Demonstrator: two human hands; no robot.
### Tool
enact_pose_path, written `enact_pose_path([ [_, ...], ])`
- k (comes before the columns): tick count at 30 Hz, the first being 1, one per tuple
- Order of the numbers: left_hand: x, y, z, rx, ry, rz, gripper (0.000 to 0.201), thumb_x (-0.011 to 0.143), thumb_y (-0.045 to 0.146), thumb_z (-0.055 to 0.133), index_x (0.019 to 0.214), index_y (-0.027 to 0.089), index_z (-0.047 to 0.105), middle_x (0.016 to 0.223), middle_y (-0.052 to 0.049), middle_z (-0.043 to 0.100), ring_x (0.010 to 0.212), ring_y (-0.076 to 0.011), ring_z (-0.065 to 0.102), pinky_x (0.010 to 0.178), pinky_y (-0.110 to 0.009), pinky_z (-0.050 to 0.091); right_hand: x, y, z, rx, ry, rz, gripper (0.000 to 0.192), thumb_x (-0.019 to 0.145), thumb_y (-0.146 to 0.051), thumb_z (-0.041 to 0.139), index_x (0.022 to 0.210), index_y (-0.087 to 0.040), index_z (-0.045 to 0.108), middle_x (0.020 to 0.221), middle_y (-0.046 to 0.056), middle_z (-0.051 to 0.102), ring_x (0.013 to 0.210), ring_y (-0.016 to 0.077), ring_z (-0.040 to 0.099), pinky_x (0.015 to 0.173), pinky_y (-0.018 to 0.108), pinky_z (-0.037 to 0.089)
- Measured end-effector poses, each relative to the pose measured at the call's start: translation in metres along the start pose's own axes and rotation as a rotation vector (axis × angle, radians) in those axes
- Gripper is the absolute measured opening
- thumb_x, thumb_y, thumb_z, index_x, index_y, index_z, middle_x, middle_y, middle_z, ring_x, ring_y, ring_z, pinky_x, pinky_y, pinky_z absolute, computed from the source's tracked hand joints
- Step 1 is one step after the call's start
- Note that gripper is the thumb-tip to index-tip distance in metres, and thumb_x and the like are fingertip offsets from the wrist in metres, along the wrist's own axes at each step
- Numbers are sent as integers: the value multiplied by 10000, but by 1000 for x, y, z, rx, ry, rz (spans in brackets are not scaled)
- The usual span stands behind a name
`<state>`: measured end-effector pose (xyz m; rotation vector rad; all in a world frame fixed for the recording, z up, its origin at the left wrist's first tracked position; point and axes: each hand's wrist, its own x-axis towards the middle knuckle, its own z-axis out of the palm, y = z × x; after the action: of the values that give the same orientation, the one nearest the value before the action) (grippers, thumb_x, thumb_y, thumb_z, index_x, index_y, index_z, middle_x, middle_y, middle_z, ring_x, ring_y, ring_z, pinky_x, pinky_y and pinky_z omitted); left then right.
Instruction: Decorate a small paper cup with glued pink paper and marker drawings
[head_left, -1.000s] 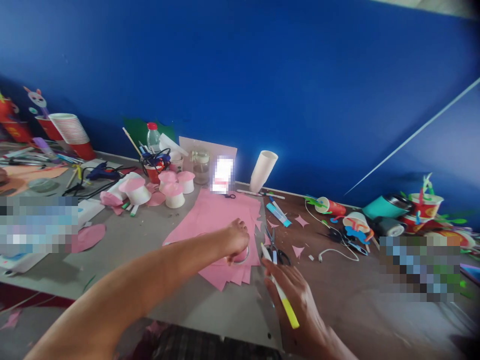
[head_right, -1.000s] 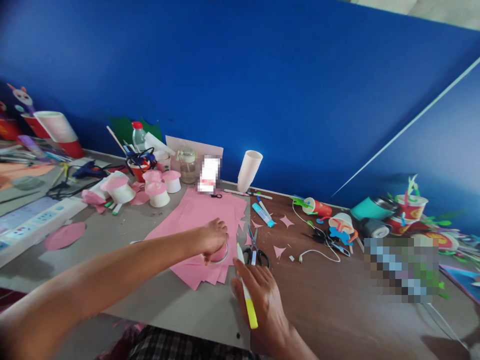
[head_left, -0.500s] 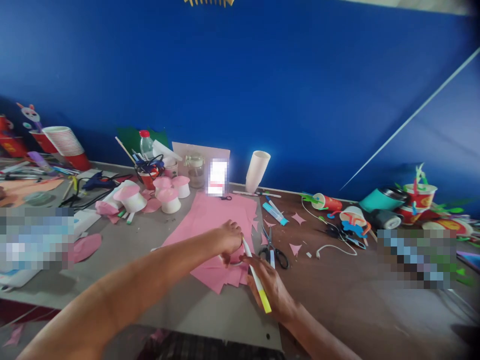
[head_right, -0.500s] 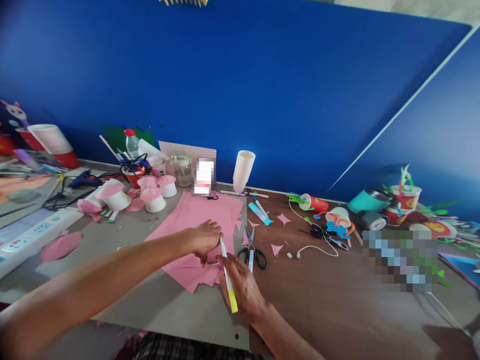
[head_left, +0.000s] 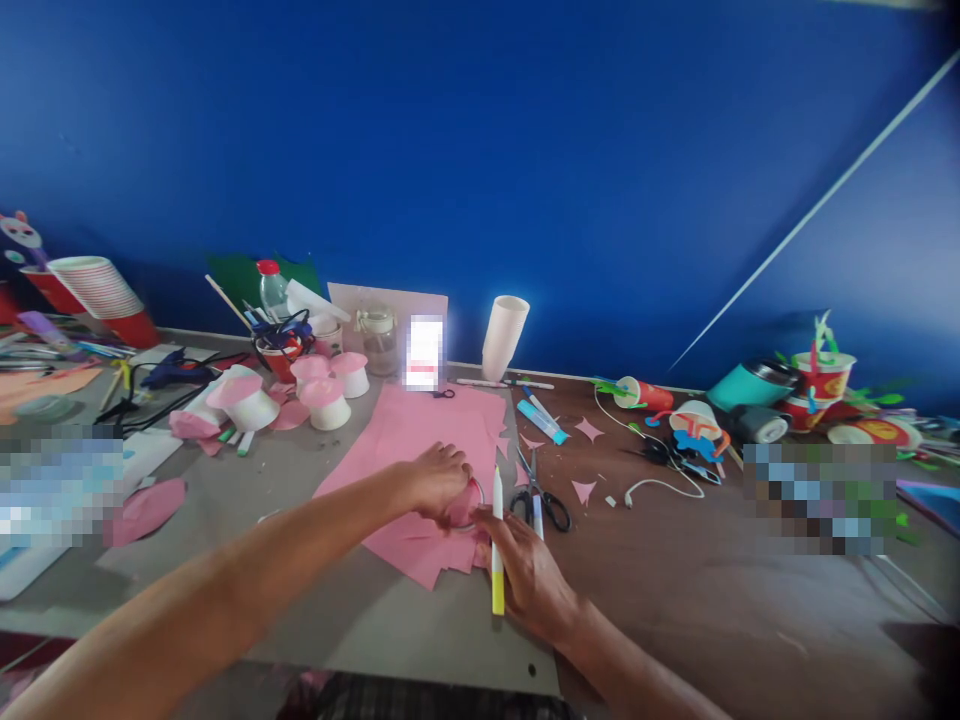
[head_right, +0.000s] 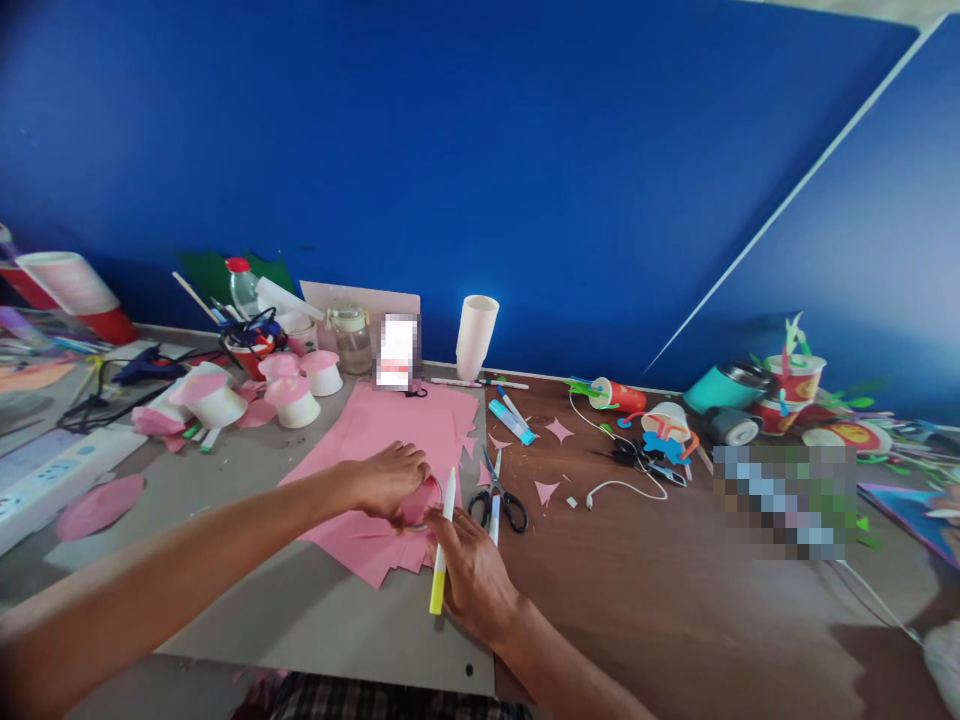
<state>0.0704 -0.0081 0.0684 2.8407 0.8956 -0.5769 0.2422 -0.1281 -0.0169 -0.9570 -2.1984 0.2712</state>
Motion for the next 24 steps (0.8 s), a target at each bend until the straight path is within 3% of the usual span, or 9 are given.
enact_pose_path([
  [7,-9,-5,8,1,23,3,582,756,451,800,1219,151,612,1353,-188,566,1115,-316,597,969,-400,461,-5,3,5,59,-69,116,654,768,-10,443,1400,-175,423,986,127,673,959,303,675,827,449,579],
  [12,-9,-1,-4,-21,-44,-2,547,740,360,823,1204,140,636,1320,-189,595,1102,-312,609,977,-389,472,-2,0,2,33,-109,100,696,741,-25,479,1419,-169,413,966,124,668,895,303,652,771,438,578],
  [18,-6,4,-19,-36,-171,-44,501,723,279,799,1185,137,666,1351,-199,576,1024,-305,642,872,-369,526,0,-3,1,26,-113,85,645,837,-52,469,1467,-167,390,1008,139,686,988,313,655,812,438,591],
  [24,-5,9,-23,-6,-184,-50,471,701,237,806,1146,128,693,1365,-206,574,1000,-302,659,849,-363,543,4,-4,0,20,-72,60,573,909,-102,486,1469,-184,399,1042,150,702,1015,307,672,821,431,600],
])
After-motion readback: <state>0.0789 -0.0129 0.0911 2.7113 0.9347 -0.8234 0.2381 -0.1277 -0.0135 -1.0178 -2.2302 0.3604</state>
